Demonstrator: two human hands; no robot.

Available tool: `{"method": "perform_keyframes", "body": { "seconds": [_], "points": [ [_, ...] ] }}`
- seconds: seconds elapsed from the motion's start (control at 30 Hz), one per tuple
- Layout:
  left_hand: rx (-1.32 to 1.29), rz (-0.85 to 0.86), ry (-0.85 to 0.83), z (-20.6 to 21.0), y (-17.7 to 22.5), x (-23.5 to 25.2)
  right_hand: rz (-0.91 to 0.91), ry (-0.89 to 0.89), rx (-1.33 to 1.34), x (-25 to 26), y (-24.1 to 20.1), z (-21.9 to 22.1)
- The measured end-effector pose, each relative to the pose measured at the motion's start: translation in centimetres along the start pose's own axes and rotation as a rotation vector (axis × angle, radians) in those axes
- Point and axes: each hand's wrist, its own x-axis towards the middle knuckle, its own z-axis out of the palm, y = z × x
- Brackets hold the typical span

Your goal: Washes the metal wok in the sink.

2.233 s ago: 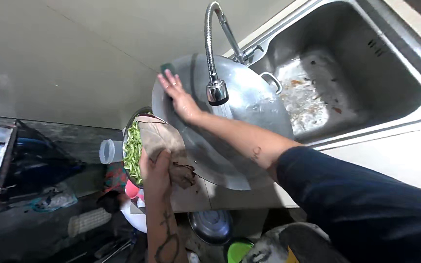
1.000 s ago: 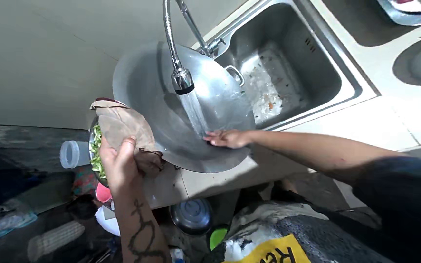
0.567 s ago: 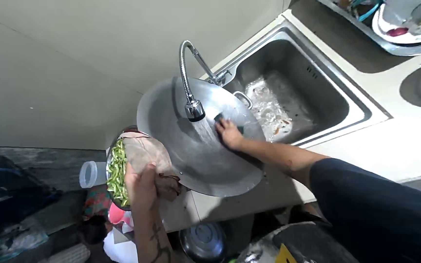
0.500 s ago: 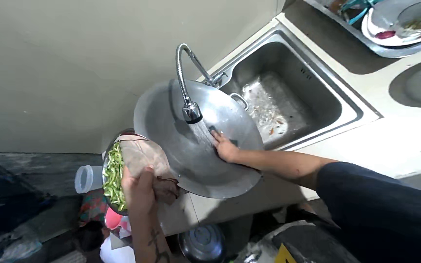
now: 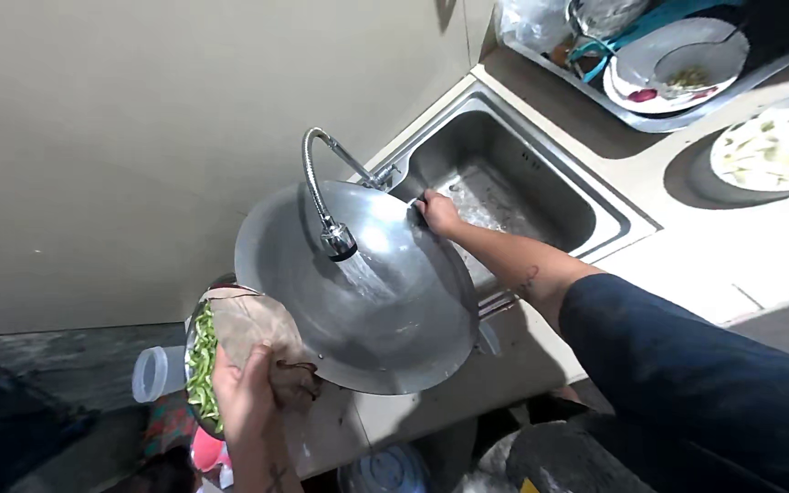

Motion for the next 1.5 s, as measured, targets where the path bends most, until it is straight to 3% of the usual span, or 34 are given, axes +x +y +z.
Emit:
{"method": "perform_keyframes", "body": {
  "seconds": [0.17, 0.33, 0.43, 0.57, 0.67, 0.73, 0.83, 0.97, 1.1, 1.33, 1.5],
  "points": [
    [-0.006, 0.039, 0.01, 0.0, -0.4, -0.1, 0.054, -0.084, 0.268, 4.1, -5.8, -2.0],
    [-0.014, 0.119, -0.03, -0.2, -0.9, 0.0, -0.044, -0.078, 0.191, 8.7, -10.0, -3.8],
    [0.011, 0.109, -0.013, 0.0, -0.5, -0.4, -0.009, -0.072, 0.191, 9.4, -9.2, -4.4],
    [0.03, 0.042, 0.025, 0.1, -0.2, -0.7, 0.011, 0.226, 0.275, 9.3, -6.6, -8.9],
    [-0.035, 0.099, -0.017, 0.2, -0.5, -0.7, -0.014, 0.345, -0.029, 9.9, -2.9, -15.2],
    [-0.066, 0.091, -0.022, 0.8, 0.4, -1.0, -0.1, 0.369, -0.157, 7.9, -1.9, -16.8],
    [-0.04, 0.064, 0.013, 1.5, 2.5, -1.7, -0.182, 0.178, -0.127, 2.6, -0.5, -12.1],
    [0.075, 0.165, 0.012, 0.7, 5.9, -3.2, 0.182, -0.286, 0.481, -1.5, 3.7, -0.4],
    [0.15, 0.236, 0.025, -1.0, 8.4, -5.0, 0.301, -0.39, 0.663, -4.9, 1.6, 5.5],
    [0.234, 0.181, 0.19, -4.9, 8.6, -9.4, 0.078, -0.486, 0.502, -5.4, -1.0, 9.6],
    [0.26, 0.295, 0.144, -8.5, 7.7, -12.3, 0.136, -0.5, 0.603, -8.0, -3.6, 12.0]
  ]
}}
